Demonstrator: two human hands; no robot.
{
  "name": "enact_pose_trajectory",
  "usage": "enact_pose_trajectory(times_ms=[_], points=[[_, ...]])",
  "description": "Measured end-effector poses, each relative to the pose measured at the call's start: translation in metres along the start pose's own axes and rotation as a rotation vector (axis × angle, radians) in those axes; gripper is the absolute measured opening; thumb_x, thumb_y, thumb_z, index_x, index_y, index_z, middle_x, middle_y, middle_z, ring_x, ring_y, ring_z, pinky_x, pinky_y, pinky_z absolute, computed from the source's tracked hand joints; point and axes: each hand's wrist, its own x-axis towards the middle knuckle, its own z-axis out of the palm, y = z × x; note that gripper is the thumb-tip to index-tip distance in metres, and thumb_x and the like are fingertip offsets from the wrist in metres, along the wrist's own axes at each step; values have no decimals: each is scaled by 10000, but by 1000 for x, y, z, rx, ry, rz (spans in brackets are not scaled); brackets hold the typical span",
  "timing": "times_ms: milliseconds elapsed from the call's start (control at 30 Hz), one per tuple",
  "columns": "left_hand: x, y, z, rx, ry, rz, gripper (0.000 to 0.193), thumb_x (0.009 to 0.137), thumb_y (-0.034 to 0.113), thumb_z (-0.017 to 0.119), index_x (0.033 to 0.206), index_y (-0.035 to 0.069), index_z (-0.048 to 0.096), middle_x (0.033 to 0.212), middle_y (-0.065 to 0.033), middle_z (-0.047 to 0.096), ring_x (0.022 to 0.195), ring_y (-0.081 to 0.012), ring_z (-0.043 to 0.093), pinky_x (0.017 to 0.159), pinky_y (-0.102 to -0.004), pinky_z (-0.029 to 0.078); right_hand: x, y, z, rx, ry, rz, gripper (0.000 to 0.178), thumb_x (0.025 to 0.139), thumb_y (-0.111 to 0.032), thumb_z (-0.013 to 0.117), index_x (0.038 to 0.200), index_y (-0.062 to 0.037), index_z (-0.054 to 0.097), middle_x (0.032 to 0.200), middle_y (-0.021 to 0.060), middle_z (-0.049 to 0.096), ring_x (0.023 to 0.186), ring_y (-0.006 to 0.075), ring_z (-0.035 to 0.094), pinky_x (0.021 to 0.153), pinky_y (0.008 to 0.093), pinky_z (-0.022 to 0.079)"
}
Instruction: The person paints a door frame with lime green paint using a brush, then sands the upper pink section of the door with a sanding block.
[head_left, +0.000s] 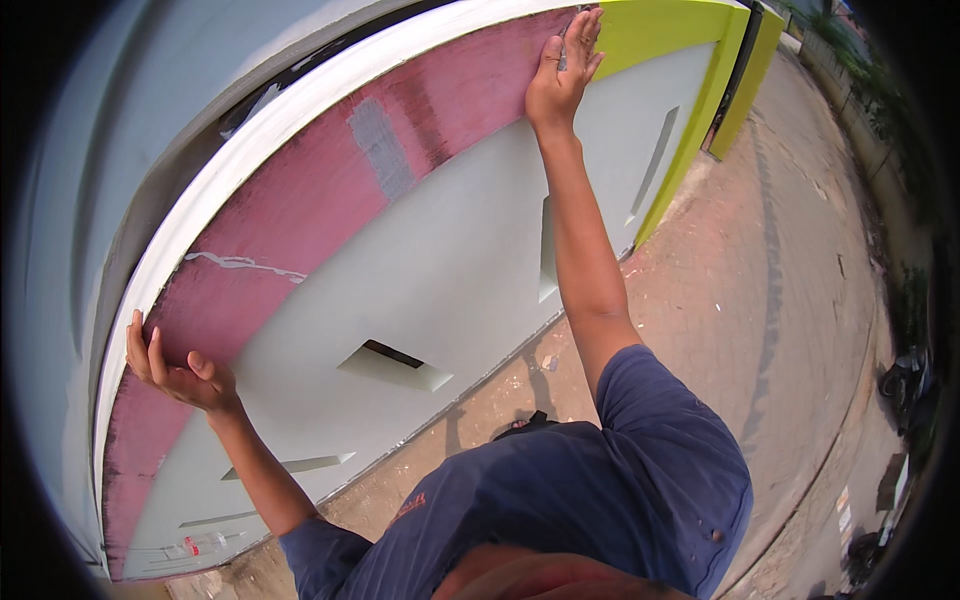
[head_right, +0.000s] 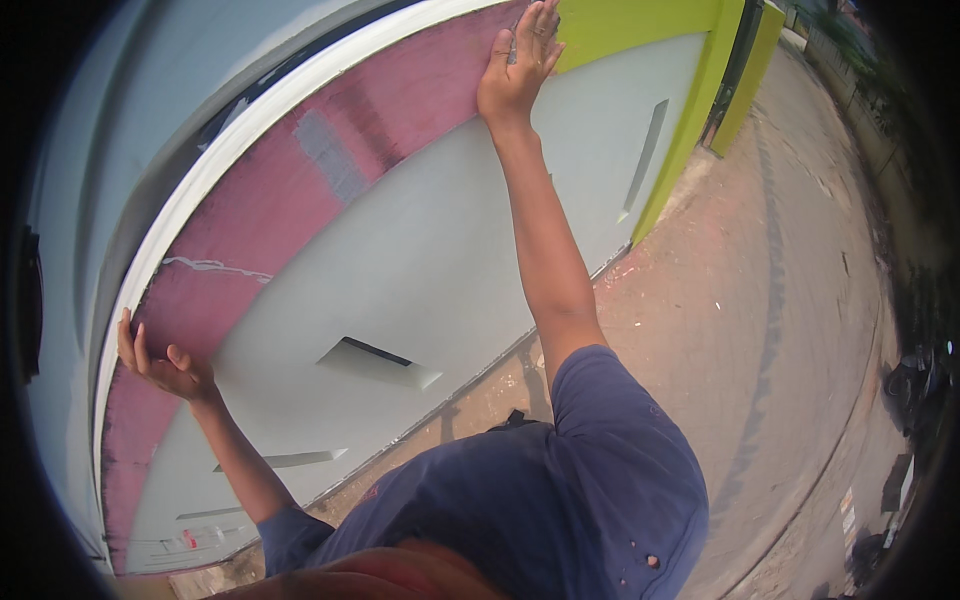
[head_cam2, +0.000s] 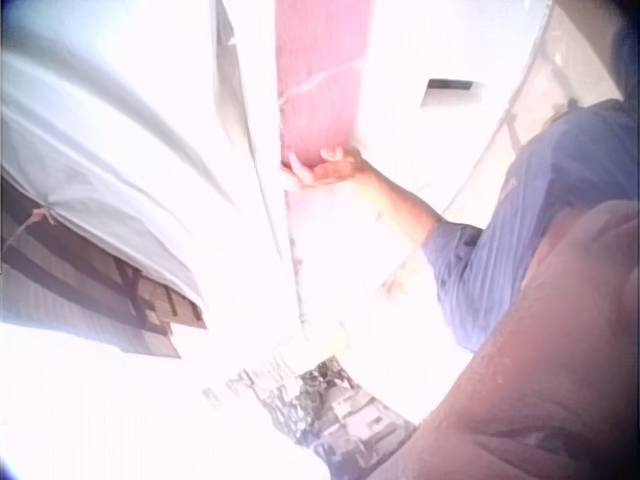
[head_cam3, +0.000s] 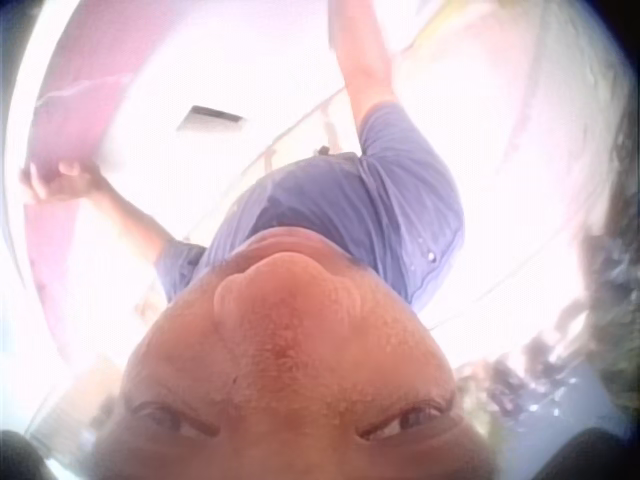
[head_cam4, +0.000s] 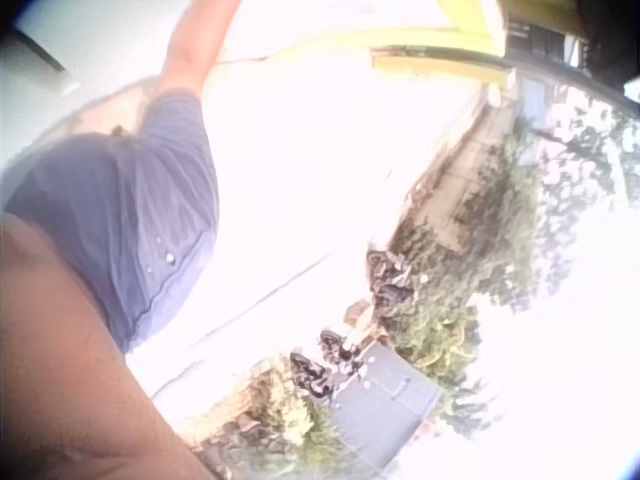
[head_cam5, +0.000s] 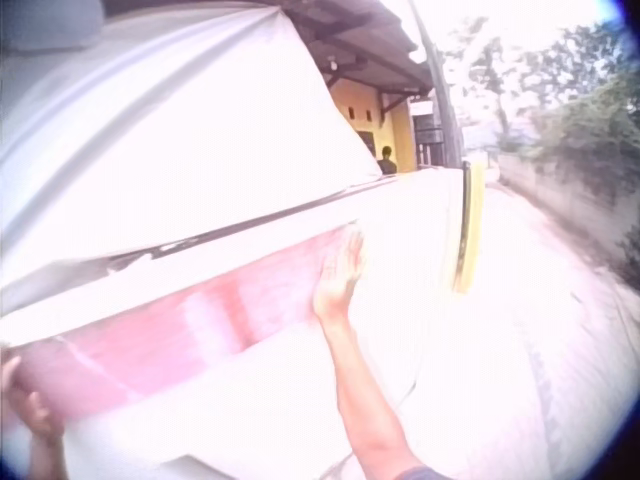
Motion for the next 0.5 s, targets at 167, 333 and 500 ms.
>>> enact_pose_trajectory(times_ms=[167, 333, 500], points=[[-1, -1, -2, 31, -11, -11, 390, 1090, 360, 400, 1347, 76, 474, 1453, -208, 527, 1352, -358, 497, 1126, -524, 384, -64, -29, 30, -43, -322, -446, 567, 1103, -301, 393, 1625, -94, 307, 1719, 99, 210, 1594, 290, 160, 1251, 566, -29], [0, 0, -1, 21, 11, -2, 386, 1090, 365, 402, 1335, 76, 477, 1441, -205, 542, 1350, -351, 501, 1125, -522, 368, -6, -9, 8, -25, -112, -262, 545, 1094, -267, 408, 1584, -33, 358, 1679, 163, 283, 1578, 326, 190, 1258, 535, 39], [-1, 1, 1, 38, 14, -16, 384, 1093, 373, 394, 1322, 78, 482, 1422, -208, 563, 1347, -358, 503, 1122, -520, 371, -44, -48, 30, 81, -127, -246, 565, 1076, -261, 454, 1606, -89, 359, 1706, 112, 249, 1591, 297, 179, 1255, 553, -11]])
